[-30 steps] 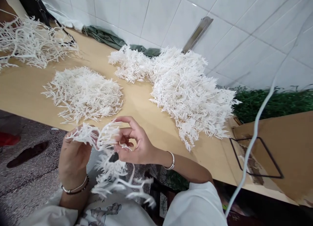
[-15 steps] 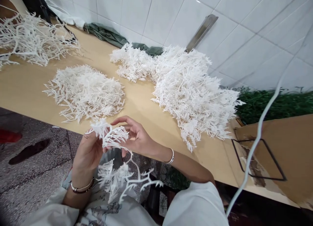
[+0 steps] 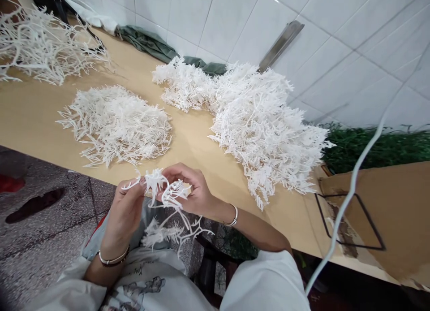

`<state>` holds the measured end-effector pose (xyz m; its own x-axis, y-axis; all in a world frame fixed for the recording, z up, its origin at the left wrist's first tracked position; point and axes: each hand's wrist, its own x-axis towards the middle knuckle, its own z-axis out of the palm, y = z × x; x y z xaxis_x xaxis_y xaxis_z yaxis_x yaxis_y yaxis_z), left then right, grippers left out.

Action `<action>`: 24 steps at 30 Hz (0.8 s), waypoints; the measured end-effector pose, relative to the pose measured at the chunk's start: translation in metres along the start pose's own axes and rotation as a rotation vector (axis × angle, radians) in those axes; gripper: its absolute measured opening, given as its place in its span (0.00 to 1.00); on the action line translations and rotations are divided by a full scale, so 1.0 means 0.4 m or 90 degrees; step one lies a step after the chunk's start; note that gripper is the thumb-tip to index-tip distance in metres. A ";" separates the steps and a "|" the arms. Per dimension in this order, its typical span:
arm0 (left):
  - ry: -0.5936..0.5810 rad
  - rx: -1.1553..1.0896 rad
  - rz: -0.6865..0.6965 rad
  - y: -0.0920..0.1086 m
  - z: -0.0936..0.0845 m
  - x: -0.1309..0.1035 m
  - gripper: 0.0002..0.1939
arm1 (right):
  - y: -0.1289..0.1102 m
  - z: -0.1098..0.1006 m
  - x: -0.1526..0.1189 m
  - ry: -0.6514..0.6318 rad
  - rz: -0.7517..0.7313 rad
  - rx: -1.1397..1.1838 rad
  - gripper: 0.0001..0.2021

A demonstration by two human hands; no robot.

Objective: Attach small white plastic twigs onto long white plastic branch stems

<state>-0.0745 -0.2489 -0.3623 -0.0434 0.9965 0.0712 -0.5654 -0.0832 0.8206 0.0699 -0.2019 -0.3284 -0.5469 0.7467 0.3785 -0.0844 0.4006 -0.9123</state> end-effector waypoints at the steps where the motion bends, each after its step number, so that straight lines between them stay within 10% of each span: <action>1: -0.002 0.004 0.008 -0.002 -0.001 0.000 0.15 | 0.001 0.000 0.002 0.001 -0.017 -0.007 0.11; 14: -0.200 0.131 0.038 0.004 -0.008 0.010 0.19 | 0.014 0.014 -0.009 0.063 0.033 0.123 0.21; 24: -0.149 0.399 0.245 0.067 -0.036 0.000 0.18 | 0.003 0.012 -0.016 0.101 0.114 0.023 0.21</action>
<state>-0.1015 -0.2512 -0.3484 0.0715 0.8756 0.4778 0.0299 -0.4807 0.8764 0.0694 -0.2086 -0.3326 -0.4190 0.8789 0.2279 -0.0291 0.2379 -0.9709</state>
